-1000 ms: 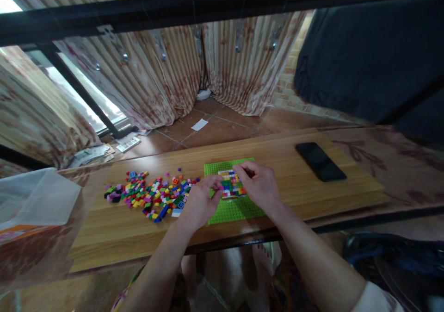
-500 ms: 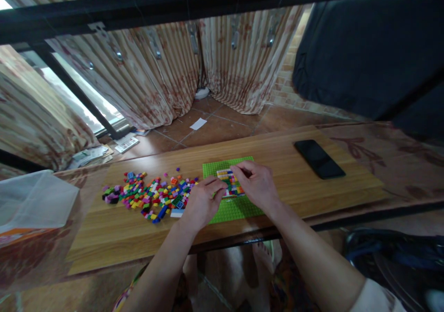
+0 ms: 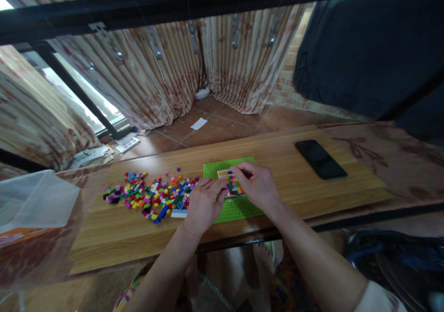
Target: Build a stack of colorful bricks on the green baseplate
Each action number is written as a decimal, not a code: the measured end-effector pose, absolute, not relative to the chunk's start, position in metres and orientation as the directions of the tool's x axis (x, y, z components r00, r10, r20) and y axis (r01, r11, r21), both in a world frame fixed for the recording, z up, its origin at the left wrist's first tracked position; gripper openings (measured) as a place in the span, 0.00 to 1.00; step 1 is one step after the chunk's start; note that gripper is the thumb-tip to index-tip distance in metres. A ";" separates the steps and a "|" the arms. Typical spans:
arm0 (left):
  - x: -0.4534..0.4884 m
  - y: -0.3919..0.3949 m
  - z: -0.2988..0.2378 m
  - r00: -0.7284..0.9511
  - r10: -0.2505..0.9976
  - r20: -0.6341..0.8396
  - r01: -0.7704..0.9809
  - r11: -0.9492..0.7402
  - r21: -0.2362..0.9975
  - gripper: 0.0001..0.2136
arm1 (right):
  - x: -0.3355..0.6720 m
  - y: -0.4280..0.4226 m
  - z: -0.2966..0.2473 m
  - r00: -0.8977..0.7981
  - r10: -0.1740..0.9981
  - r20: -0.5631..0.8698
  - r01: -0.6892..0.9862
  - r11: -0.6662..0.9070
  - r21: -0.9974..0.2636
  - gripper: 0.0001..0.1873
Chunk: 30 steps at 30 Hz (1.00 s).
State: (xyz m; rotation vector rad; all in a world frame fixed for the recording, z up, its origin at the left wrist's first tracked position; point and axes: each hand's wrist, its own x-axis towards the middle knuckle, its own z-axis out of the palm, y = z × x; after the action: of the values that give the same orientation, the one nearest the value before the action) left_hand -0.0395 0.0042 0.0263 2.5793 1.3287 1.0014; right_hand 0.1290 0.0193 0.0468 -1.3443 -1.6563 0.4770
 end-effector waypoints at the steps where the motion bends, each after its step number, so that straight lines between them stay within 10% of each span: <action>1: -0.039 0.004 0.026 0.409 0.749 0.522 0.705 -0.622 0.341 0.05 | 0.129 0.019 0.047 0.020 0.913 0.409 0.557 0.329 -0.762 0.14; 30: -0.039 -0.005 0.023 0.425 0.756 0.497 0.718 -0.616 0.323 0.07 | 0.125 0.017 0.047 -0.019 0.917 0.398 0.566 0.338 -0.752 0.15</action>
State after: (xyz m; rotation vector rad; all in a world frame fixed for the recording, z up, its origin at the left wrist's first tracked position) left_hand -0.0391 -0.0054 0.0228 2.5997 1.3469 0.9575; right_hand 0.1252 0.0167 0.0470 -1.3393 -1.7005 0.4880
